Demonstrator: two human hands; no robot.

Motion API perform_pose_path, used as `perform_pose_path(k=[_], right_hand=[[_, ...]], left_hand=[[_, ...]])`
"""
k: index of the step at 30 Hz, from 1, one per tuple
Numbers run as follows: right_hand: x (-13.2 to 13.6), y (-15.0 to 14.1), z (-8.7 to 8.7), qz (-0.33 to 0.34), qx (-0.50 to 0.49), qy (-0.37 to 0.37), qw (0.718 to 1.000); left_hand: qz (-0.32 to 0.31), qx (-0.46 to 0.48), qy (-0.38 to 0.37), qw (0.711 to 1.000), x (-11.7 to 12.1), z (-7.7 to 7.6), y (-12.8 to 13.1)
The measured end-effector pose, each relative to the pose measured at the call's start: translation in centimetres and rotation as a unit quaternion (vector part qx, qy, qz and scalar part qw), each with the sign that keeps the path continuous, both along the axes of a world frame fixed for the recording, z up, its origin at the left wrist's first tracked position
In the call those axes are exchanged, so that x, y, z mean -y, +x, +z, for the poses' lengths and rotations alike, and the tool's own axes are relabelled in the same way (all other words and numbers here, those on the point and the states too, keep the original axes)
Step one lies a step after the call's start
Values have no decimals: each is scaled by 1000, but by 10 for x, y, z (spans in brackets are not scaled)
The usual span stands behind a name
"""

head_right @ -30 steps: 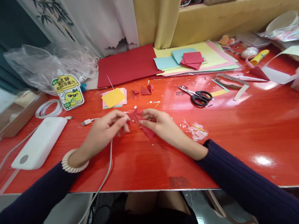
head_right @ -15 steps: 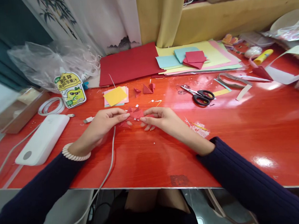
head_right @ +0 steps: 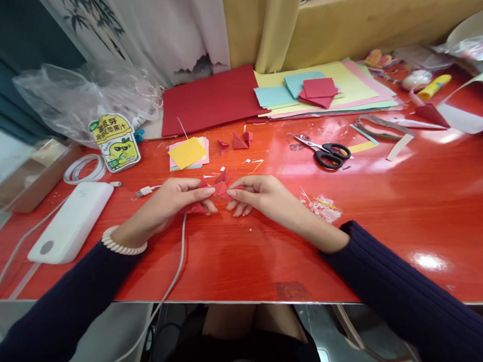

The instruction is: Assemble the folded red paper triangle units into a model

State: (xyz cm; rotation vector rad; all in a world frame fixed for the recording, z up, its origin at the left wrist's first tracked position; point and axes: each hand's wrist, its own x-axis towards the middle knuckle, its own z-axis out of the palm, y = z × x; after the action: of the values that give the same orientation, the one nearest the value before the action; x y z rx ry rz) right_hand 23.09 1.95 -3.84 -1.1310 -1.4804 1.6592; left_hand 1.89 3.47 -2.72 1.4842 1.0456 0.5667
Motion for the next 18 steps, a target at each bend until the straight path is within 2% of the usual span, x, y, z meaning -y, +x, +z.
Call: perform_pose_path(k=[9,14,18], right_hand=[[0,2,4,-5,20,14,1000],[-2,8,4,-92,12,42,995],[1,5,5,-129,24,85,988]], left_hand=[[24,18,-4,1000,0,-1,-2],[103,74,0,992,-1,-1,-2],[112,61,-4,992,2,1,0]])
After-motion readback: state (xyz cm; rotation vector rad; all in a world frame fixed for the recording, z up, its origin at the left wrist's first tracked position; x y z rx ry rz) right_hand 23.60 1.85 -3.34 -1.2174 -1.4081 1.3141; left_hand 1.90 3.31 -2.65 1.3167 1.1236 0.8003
